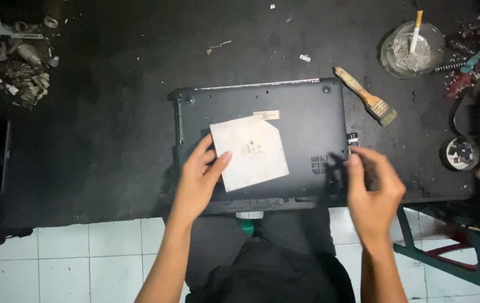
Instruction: Attaching a metal bracket to a CD drive using a screwdriver and then placing the assembly onto a laptop.
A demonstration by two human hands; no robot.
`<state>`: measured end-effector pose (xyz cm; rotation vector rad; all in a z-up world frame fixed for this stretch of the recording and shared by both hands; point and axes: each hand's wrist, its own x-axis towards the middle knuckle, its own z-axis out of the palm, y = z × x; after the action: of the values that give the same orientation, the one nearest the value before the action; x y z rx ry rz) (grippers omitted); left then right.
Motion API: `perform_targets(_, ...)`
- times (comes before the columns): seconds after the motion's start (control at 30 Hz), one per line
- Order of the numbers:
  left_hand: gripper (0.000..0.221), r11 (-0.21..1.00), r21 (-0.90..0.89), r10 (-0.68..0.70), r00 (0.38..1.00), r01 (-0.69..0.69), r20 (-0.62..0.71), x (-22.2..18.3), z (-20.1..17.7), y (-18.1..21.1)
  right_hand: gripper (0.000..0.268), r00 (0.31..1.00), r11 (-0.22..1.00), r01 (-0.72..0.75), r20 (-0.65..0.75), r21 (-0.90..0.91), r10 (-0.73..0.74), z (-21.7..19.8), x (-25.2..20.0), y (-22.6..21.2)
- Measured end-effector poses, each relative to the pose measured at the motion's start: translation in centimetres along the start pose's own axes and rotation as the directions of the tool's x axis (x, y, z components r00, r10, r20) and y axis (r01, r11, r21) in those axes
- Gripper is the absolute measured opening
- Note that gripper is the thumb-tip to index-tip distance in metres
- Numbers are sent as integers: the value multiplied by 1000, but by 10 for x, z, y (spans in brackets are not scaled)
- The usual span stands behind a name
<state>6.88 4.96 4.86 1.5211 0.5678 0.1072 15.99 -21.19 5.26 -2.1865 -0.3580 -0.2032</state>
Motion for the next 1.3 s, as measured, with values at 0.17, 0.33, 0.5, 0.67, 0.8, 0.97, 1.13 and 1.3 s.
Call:
perform_targets(0.17,70,985,168,-13,998,24,-65,0,4,19,29,998,950,59,25,-308,-54,-13,5,30)
perform_targets(0.33,74,899,438,3,998,24,-62,-4,3,43,32,991,928,7,127,-373,43,-14,5,21)
perform_targets(0.5,58,862,503,82,997,-67,-7,1,-8,37,34,988,910,32,149,-414,33,-12,3,30)
perform_targets(0.67,40,798,557,244,968,-229,48,1,-16,24,44,988,986,-124,75,-110,133,-19,9,28)
perform_targets(0.8,52,689,642,373,924,-337,84,9,-18,3,61,942,768,-322,104,554,320,-25,17,41)
perform_targets(0.97,63,575,758,406,912,-307,61,17,-13,-15,89,896,531,-443,337,722,290,-12,42,19)
perform_targets(1.13,59,573,762,425,904,-302,40,19,-11,-15,86,930,444,-337,222,830,291,49,88,-13)
perform_targets(1.3,58,614,747,389,921,-253,-8,20,-10,-13,72,976,685,210,-185,698,-112,122,147,-7)
